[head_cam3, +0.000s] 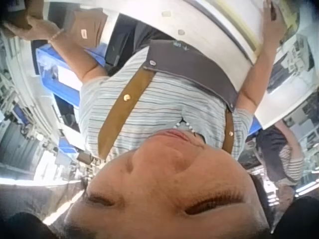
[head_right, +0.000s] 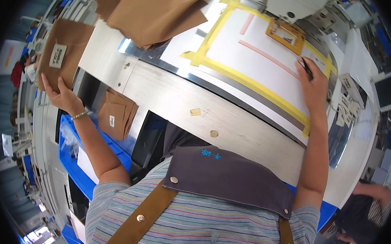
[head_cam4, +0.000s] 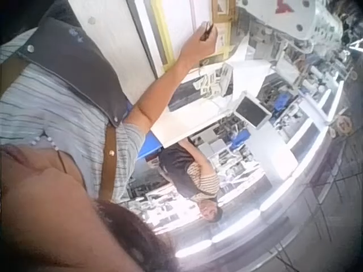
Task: Sewing brand labels onto leather pieces using an industrial sewing machine.
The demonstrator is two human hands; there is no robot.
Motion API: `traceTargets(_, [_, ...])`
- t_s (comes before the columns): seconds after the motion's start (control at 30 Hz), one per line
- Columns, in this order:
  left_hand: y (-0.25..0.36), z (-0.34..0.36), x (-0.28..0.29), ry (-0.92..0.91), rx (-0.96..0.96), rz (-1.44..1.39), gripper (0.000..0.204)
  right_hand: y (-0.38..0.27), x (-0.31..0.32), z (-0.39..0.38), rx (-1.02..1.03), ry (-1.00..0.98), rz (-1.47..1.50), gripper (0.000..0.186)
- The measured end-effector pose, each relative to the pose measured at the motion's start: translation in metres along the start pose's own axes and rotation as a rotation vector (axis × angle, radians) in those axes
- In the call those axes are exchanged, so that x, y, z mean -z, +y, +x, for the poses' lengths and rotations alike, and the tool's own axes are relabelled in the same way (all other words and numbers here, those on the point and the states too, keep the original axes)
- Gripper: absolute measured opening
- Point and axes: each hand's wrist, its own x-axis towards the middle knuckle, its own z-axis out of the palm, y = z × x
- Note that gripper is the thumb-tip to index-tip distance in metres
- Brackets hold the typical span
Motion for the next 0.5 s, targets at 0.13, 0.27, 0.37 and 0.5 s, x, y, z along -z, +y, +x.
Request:
traceTargets(0.13, [-0.110, -0.041, 0.077, 0.082, 0.357, -0.041, 0.058, -0.004, -0.002, 0.002, -0.144, -0.038, 0.113, 0.033])
traceTargets(0.27, [-0.232, -0.146, 0.154, 0.137, 0.615, 0.099, 0.056, -0.017, -0.012, -0.002, -0.087, -0.069, 0.100, 0.033])
traceTargets(0.37, [-0.306, -0.208, 0.220, -0.104, 0.698, 0.334, 0.054, -0.017, -0.012, 0.001, -0.044, -0.083, 0.115, 0.032])
traceTargets(0.5, [-0.334, -0.263, 0.228, -0.464, 0.729, 0.668, 0.054, -0.004, -0.008, -0.004, -0.099, -0.082, 0.139, 0.030])
